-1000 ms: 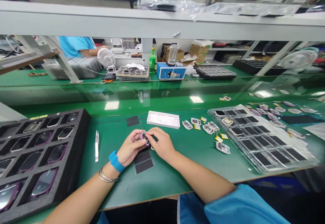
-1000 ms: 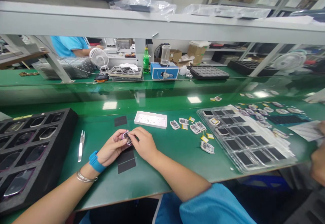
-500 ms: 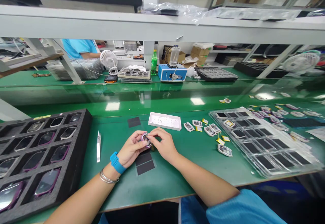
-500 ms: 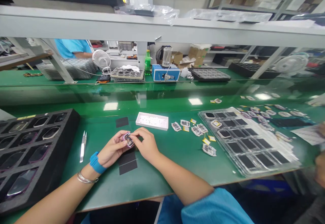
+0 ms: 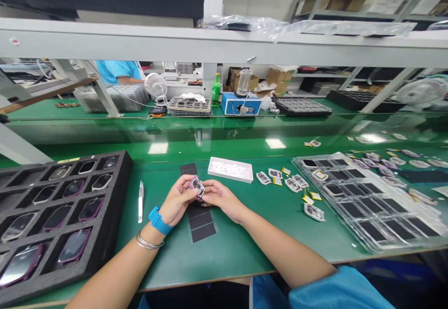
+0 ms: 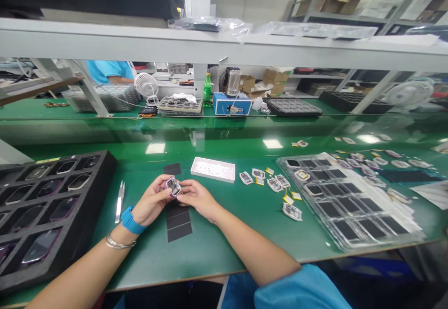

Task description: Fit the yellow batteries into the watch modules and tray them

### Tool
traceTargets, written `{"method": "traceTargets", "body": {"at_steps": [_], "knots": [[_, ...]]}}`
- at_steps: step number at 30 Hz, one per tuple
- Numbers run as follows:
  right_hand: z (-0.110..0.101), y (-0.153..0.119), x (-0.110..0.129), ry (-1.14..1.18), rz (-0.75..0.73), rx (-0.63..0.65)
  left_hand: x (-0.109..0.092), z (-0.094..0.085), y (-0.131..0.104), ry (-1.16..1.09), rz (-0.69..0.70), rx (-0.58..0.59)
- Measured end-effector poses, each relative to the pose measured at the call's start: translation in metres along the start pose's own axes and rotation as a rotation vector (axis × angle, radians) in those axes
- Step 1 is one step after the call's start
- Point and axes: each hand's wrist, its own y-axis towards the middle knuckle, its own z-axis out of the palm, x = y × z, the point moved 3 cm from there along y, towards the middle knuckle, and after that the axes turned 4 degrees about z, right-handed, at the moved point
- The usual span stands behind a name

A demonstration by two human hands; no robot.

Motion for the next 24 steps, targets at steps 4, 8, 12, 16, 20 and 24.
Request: {"method": "traceTargets", "body": {"at_steps": [4, 8, 12, 16, 20, 24], "knots": [[-0.002, -0.001, -0.001, -0.017, 0.081, 0.035, 0.000, 0.000, 0.001, 0.026, 0.024, -0.023], [-0.006, 0.000, 0.000, -0.096, 0.086, -0.002, 0.001, -0.002, 0.004, 0.019, 0.035, -0.047], [-0.009, 0.000, 0.001, -0.164, 0.098, -0.035, 0.002, -0.004, 0.006, 0.021, 0.039, -0.056], [-0.010, 0.001, 0.001, -0.163, 0.135, -0.075, 0.002, -0.006, 0.008, 0.020, 0.045, -0.072], [-0.008, 0.000, 0.005, -0.134, 0.111, -0.104, 0.003, -0.006, 0.008, 0.031, 0.048, -0.073], [-0.007, -0.002, 0.011, -0.099, 0.103, -0.115, 0.005, -0.007, 0.009, 0.040, 0.051, -0.085]]}}
